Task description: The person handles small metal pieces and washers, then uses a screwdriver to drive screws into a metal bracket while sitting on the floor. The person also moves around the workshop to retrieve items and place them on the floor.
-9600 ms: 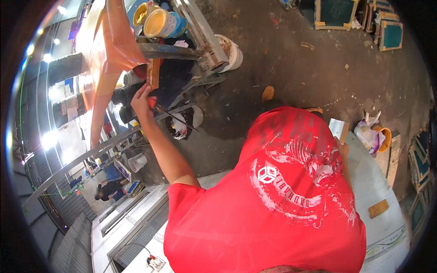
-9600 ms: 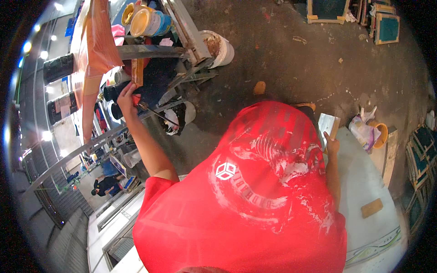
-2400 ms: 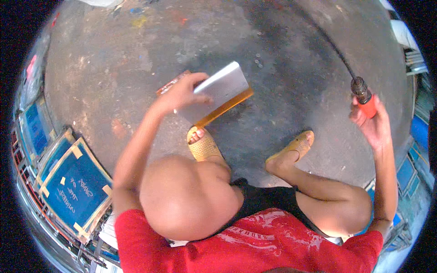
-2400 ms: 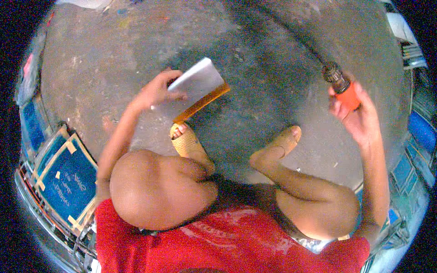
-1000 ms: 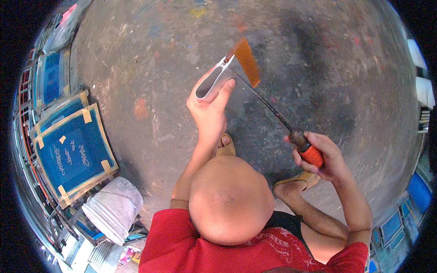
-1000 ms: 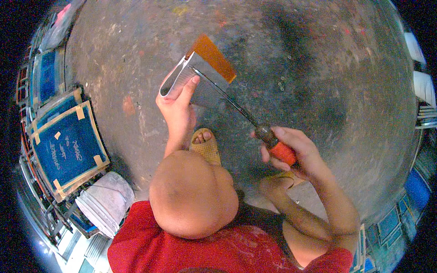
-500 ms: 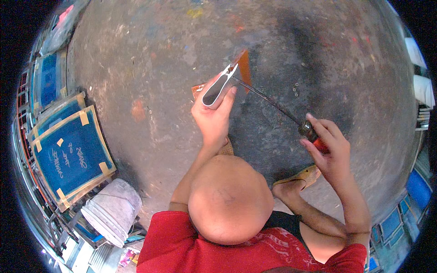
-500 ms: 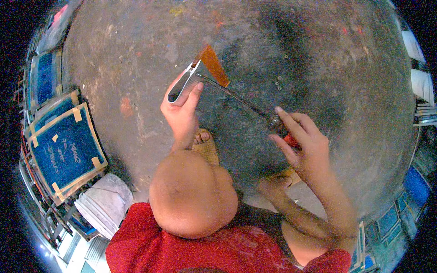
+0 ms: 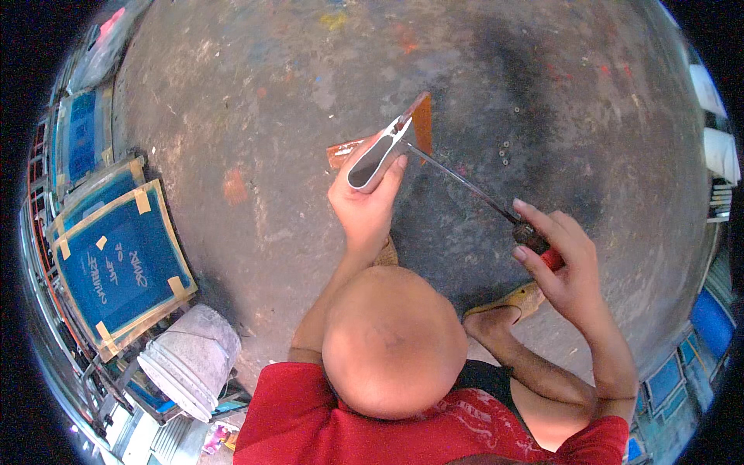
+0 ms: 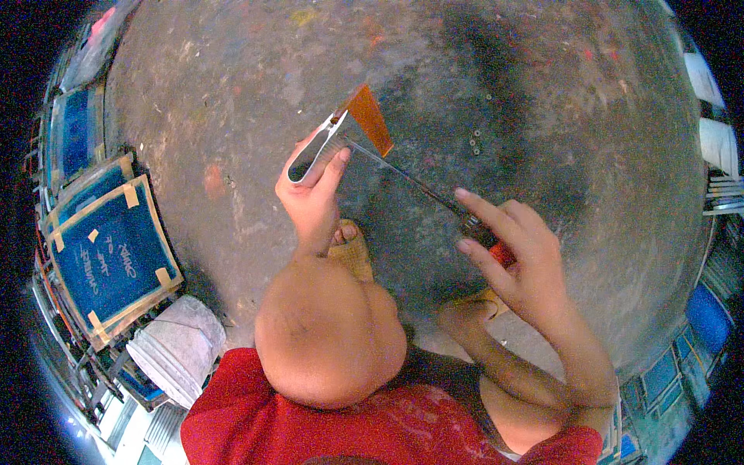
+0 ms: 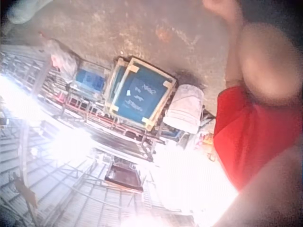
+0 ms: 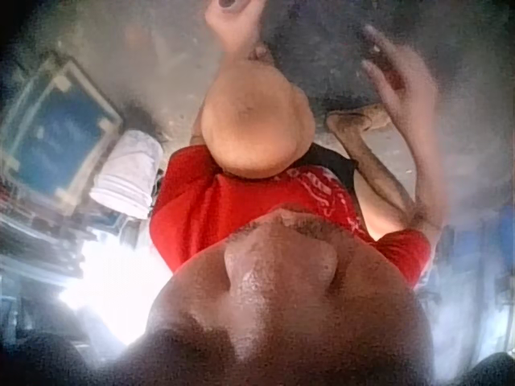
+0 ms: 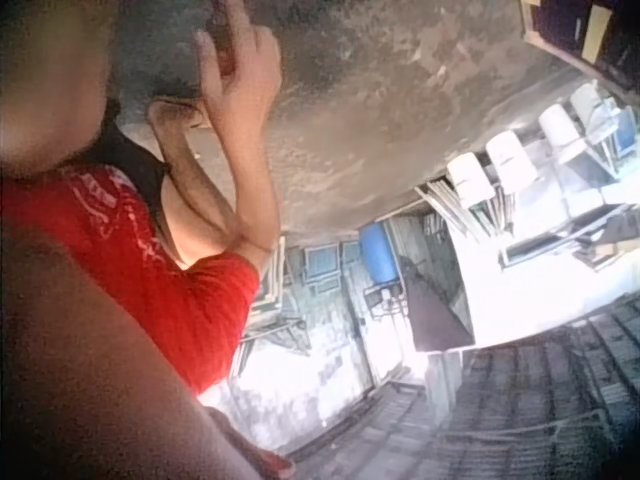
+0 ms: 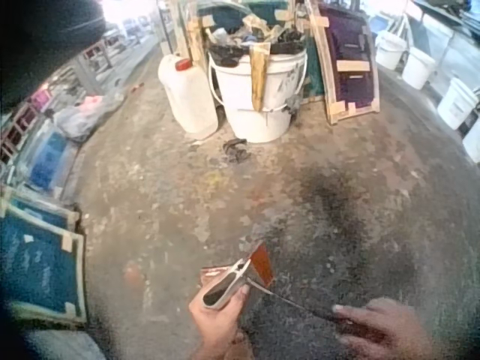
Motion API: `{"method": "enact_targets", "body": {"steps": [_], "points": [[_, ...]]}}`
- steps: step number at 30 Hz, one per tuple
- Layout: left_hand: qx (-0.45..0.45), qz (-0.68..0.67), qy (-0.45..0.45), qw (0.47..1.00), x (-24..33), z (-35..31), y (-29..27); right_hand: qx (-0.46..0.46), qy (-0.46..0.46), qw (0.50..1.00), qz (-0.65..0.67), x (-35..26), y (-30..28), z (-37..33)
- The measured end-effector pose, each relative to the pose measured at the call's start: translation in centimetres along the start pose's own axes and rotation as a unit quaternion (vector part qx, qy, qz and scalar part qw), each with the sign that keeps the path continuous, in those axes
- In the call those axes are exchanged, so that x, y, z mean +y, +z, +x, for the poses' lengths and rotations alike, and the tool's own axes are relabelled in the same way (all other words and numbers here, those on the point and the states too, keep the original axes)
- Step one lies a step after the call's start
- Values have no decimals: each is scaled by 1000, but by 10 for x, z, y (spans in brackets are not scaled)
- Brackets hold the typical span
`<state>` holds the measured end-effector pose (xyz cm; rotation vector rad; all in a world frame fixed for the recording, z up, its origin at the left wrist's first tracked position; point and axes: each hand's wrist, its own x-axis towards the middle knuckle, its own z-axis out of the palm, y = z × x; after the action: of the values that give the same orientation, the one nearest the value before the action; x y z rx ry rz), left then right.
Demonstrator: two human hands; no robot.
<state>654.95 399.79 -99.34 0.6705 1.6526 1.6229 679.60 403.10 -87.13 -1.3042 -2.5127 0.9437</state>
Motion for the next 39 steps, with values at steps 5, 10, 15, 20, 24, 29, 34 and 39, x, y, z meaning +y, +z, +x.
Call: {"method": "enact_targets", "body": {"steps": [5,10,15,20,24,29,34,39], "points": [[-5,-43,-9,999,-2,0,3,-237,384,702,552,16,-11,0],[-35,31,3,999,-4,-5,1,-92,193,941,261,15,5,-11],[-42,18,-22,999,0,-8,4,-173,305,860,370,-1,7,1],[-59,46,36,997,-5,-8,8,-151,199,896,367,24,34,-9],[-87,118,90,985,-4,-8,6,-162,291,825,456,15,44,2],[-127,169,151,966,0,-5,4,-145,247,829,480,22,53,6],[-128,158,165,965,3,-6,8,-136,292,822,469,17,51,15],[-152,188,191,951,8,-4,12,-115,285,801,514,17,59,21]]}}
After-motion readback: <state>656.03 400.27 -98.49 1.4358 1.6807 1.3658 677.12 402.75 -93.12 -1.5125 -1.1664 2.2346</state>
